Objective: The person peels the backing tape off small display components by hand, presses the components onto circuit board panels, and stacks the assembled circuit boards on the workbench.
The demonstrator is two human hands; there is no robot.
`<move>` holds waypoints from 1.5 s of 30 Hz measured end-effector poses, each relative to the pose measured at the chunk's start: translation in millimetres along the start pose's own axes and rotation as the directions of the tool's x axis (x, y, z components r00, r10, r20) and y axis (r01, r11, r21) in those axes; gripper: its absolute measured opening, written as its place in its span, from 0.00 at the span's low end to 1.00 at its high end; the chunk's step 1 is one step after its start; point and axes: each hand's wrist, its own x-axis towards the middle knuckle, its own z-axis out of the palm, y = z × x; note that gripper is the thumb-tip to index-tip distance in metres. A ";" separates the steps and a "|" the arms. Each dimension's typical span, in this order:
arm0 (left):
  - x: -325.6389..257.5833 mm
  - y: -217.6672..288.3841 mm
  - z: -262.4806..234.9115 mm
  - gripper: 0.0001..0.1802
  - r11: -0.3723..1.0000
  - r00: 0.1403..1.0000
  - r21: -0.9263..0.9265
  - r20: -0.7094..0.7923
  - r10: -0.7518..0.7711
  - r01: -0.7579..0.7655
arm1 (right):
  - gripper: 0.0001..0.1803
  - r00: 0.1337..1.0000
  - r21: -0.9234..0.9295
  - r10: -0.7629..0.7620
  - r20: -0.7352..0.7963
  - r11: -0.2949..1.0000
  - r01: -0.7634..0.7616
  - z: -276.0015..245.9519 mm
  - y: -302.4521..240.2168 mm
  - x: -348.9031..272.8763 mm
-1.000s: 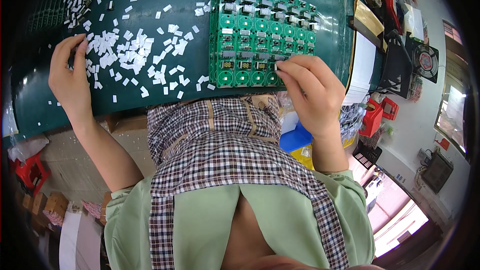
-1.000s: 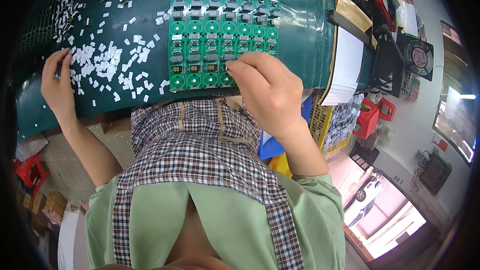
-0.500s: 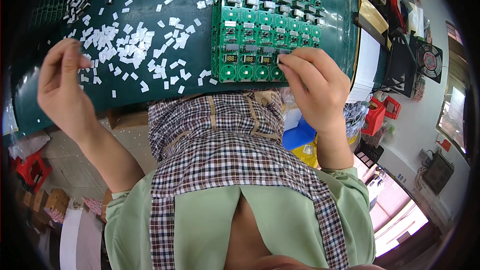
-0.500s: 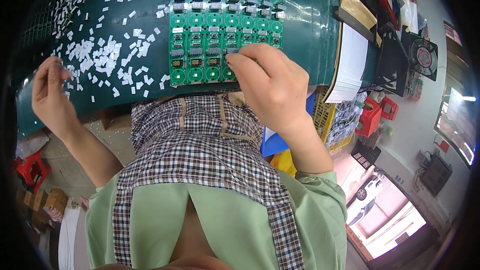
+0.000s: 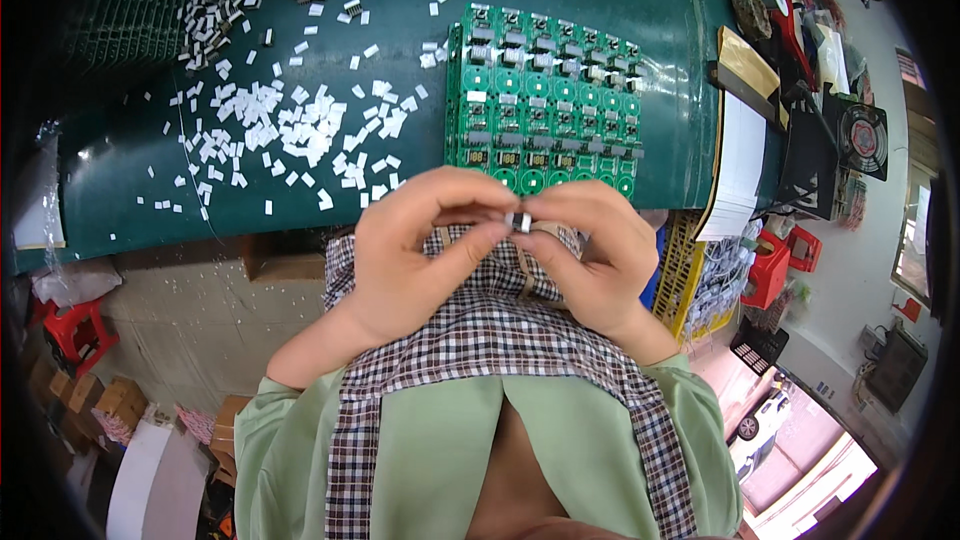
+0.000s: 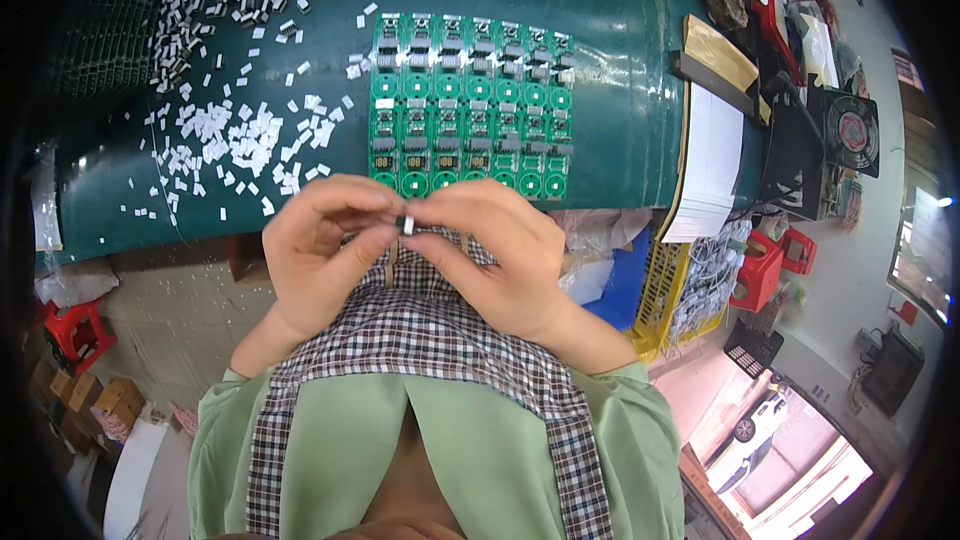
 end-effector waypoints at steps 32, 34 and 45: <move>7.6 -16.9 14.2 0.10 0.738 0.856 0.461 0.108 0.505 -0.493 | 0.14 0.974 -0.077 -0.173 -0.145 0.984 0.163 -5.6 15.7 -21.6; 11.6 -13.8 10.6 0.12 0.723 0.843 0.462 0.115 0.526 -0.514 | 0.12 0.974 -0.109 -0.187 -0.132 0.979 0.173 -5.2 15.7 -18.2; 74.8 6.6 -113.8 0.12 -0.104 0.885 0.990 -0.035 0.465 0.094 | 0.09 0.999 -0.371 -0.035 -0.006 0.928 0.030 -46.2 34.1 8.8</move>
